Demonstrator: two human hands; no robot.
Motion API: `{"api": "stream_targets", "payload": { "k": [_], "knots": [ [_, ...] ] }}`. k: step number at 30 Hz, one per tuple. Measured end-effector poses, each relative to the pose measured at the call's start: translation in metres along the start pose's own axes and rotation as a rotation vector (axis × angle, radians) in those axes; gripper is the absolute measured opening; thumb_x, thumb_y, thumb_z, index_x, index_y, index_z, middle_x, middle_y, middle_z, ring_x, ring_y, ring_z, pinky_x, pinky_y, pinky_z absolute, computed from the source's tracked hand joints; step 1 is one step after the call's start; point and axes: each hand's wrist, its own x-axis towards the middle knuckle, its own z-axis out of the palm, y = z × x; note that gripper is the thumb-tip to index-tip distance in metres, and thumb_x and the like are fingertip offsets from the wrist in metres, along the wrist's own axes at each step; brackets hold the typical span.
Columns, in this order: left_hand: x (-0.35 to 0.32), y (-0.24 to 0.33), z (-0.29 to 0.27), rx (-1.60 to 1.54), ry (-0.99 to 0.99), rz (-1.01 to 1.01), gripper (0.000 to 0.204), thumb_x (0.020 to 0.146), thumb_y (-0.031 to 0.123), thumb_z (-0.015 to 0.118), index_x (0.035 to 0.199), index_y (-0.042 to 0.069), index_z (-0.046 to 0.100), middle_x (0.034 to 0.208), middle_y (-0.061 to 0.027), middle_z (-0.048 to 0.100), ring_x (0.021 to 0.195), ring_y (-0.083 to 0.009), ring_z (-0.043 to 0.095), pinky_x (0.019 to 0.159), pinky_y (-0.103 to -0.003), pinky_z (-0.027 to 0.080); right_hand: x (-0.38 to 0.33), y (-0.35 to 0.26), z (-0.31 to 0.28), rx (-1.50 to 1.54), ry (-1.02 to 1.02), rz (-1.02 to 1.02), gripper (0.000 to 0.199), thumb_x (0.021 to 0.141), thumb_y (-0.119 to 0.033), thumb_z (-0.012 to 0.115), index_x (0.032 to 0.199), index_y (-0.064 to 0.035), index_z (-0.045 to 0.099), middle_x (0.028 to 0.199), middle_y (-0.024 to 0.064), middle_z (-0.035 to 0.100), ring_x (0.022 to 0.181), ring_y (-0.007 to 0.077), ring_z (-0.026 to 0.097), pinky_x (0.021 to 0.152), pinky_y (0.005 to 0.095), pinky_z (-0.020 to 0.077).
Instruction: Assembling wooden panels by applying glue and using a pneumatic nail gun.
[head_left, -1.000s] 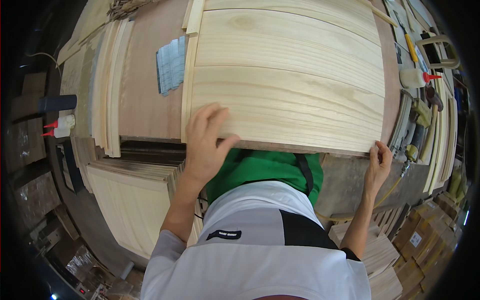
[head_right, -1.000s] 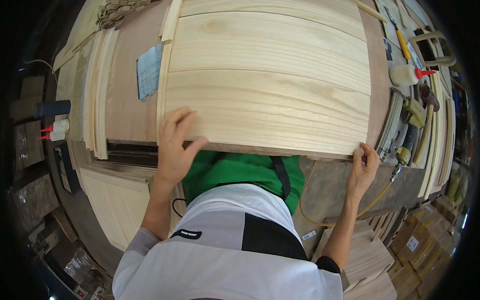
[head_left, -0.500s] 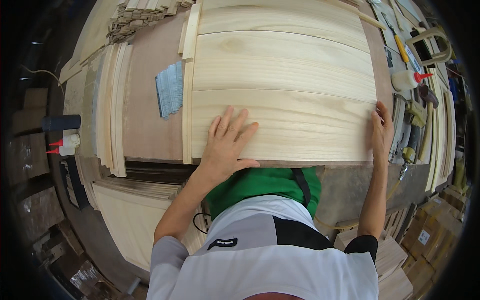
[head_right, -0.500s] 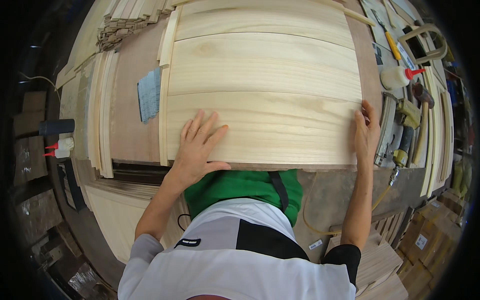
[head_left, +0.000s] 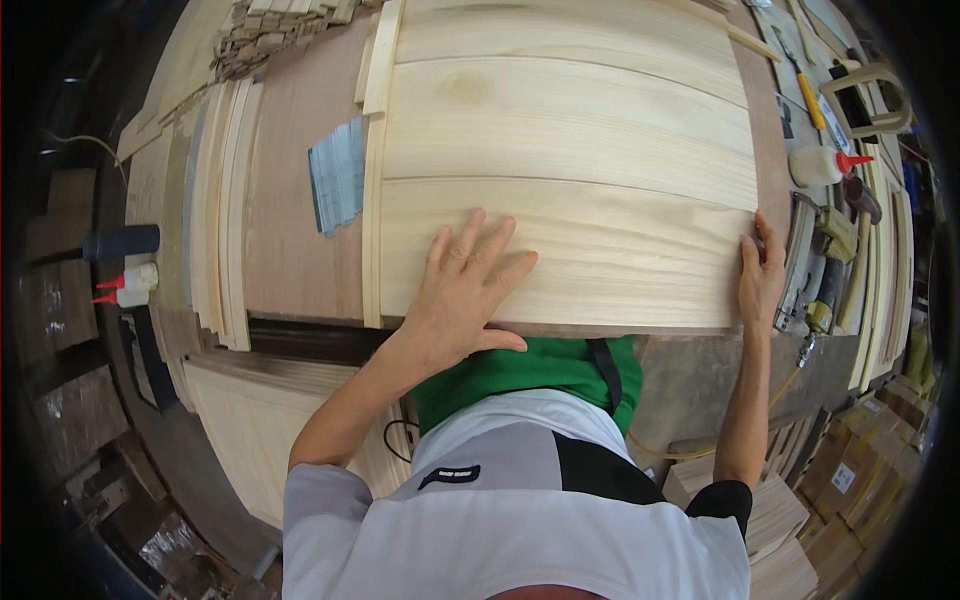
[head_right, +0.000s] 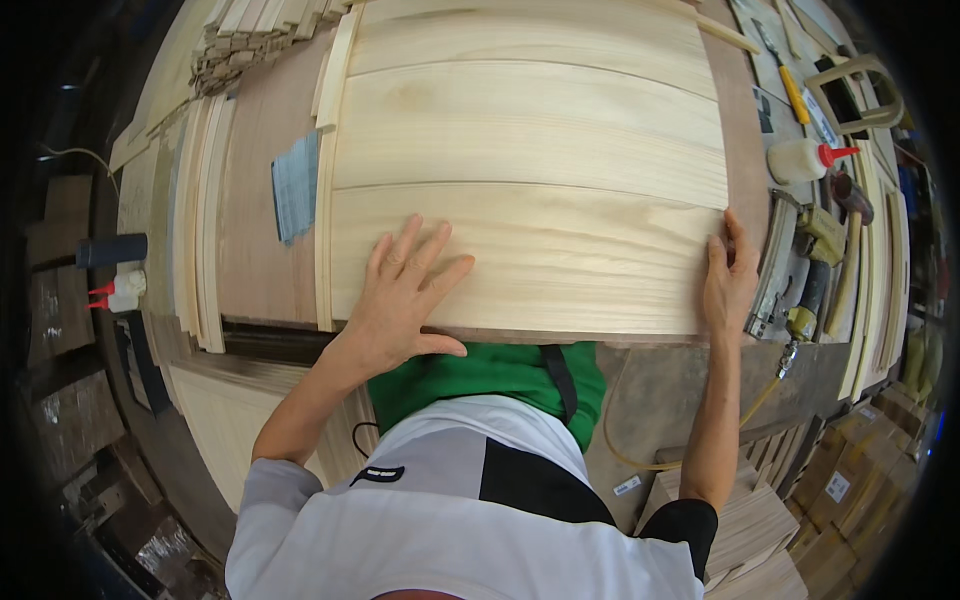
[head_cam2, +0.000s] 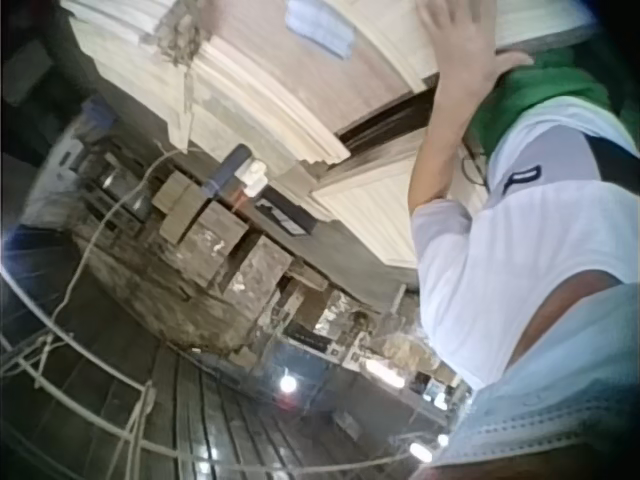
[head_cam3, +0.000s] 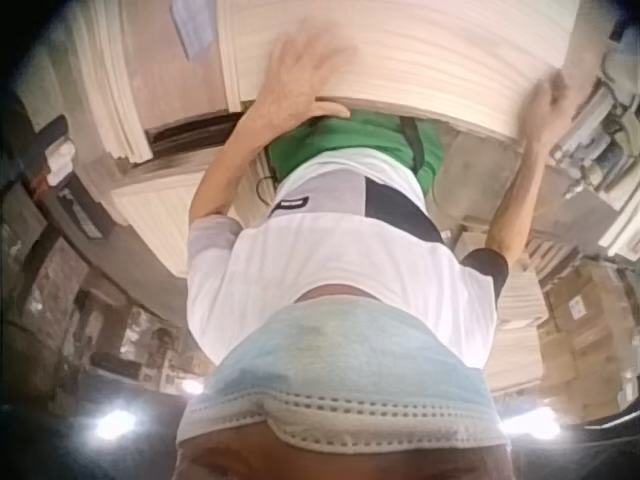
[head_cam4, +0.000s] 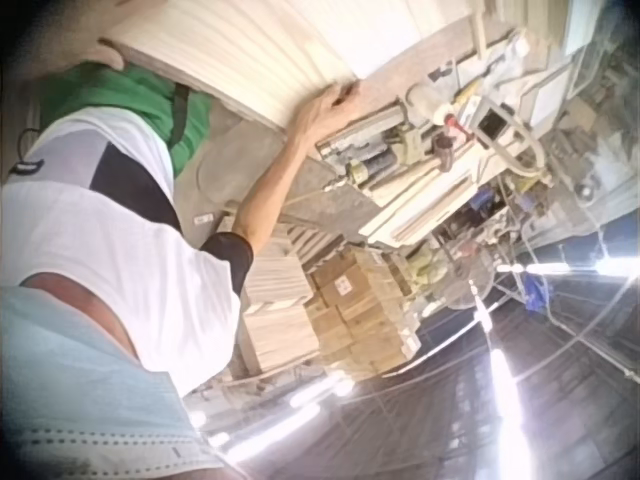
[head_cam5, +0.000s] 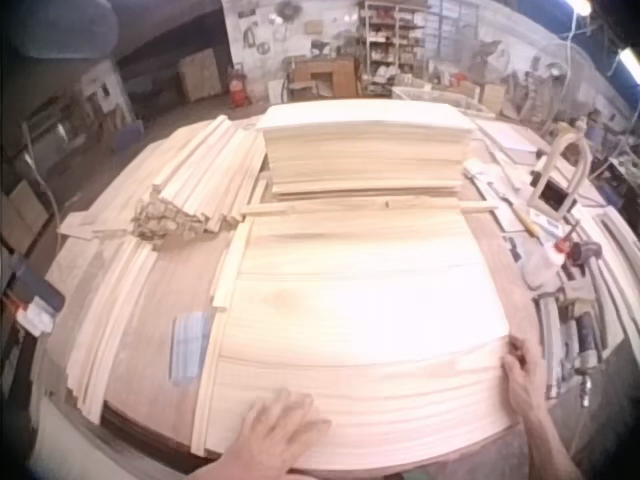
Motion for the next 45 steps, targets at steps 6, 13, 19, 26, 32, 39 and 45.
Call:
{"api": "stream_targets", "payload": {
  "k": [6,13,19,26,32,39,45],
  "knots": [
    [-0.004,-0.005,0.01,0.029,0.045,0.041,0.077,0.073,0.057,0.065,0.134,0.013,0.052,0.15,-0.0162,0.033,0.139,-0.0418,0.023,0.109,-0.058,0.019,-0.006,-0.005,-0.011,0.059,0.034,0.014,0.041,0.092,-0.01,0.055,0.132,-0.0039,0.053,0.126,0.0145,0.056,0.115,0.0263,0.053,0.098,0.0347,0.0404],
    [-0.006,-0.002,0.01,0.133,0.052,0.01,0.073,0.076,0.055,0.064,0.132,0.01,0.055,0.15,-0.0161,0.034,0.139,-0.0409,0.026,0.11,-0.055,0.018,-0.002,-0.007,0.004,-0.025,0.083,-0.06,0.04,0.087,-0.006,0.059,0.127,-0.0006,0.054,0.116,0.0185,0.059,0.108,0.0302,0.054,0.096,0.0382,0.0425],
    [-0.003,0.005,0.012,0.035,0.068,0.023,0.069,0.074,0.047,0.071,0.131,0.01,0.056,0.149,-0.0177,0.035,0.139,-0.041,0.027,0.11,-0.055,0.018,0.016,-0.001,-0.027,0.175,0.092,0.171,0.044,0.087,-0.015,0.061,0.126,0.0027,0.053,0.116,0.0199,0.061,0.099,0.0305,0.061,0.091,0.0377,0.0463],
    [-0.022,0.019,0.001,0.007,0.141,-0.094,0.061,0.073,0.028,0.078,0.126,0.004,0.058,0.144,-0.0175,0.042,0.135,-0.0413,0.033,0.108,-0.054,0.025,0.158,0.073,-0.063,-0.24,0.459,-0.141,0.064,0.079,-0.04,0.072,0.122,0.0028,0.053,0.117,0.0235,0.06,0.107,0.0404,0.059,0.092,0.0434,0.0452],
    [-0.024,0.036,0.008,-0.204,0.295,0.001,0.037,0.075,0.01,0.075,0.109,0.002,0.065,0.124,-0.0142,0.058,0.124,-0.0364,0.049,0.101,-0.046,0.038,0.222,0.138,-0.106,-0.247,-0.007,0.093,0.049,0.078,-0.034,0.072,0.11,0.0021,0.064,0.1,0.0112,0.068,0.09,0.0229,0.063,0.084,0.0339,0.0451],
    [-0.025,0.044,0.013,-0.333,0.399,0.018,0.034,0.075,0.006,0.074,0.107,0.003,0.067,0.117,-0.0116,0.062,0.118,-0.0314,0.054,0.098,-0.041,0.042,0.229,0.091,-0.076,-0.147,0.154,0.128,0.06,0.075,-0.037,0.075,0.12,0.0,0.059,0.107,0.0112,0.064,0.098,0.0197,0.059,0.085,0.0314,0.0441],
    [0.009,0.053,0.001,-0.751,0.434,-0.087,0.045,0.079,0.01,0.074,0.122,0.003,0.059,0.121,-0.0122,0.06,0.114,-0.0289,0.056,0.096,-0.036,0.044,0.137,-0.033,-0.076,0.725,-0.051,-0.107,0.051,0.082,-0.024,0.07,0.124,0.0006,0.053,0.112,0.0086,0.06,0.101,0.017,0.059,0.086,0.0293,0.0466]
  ]
}}
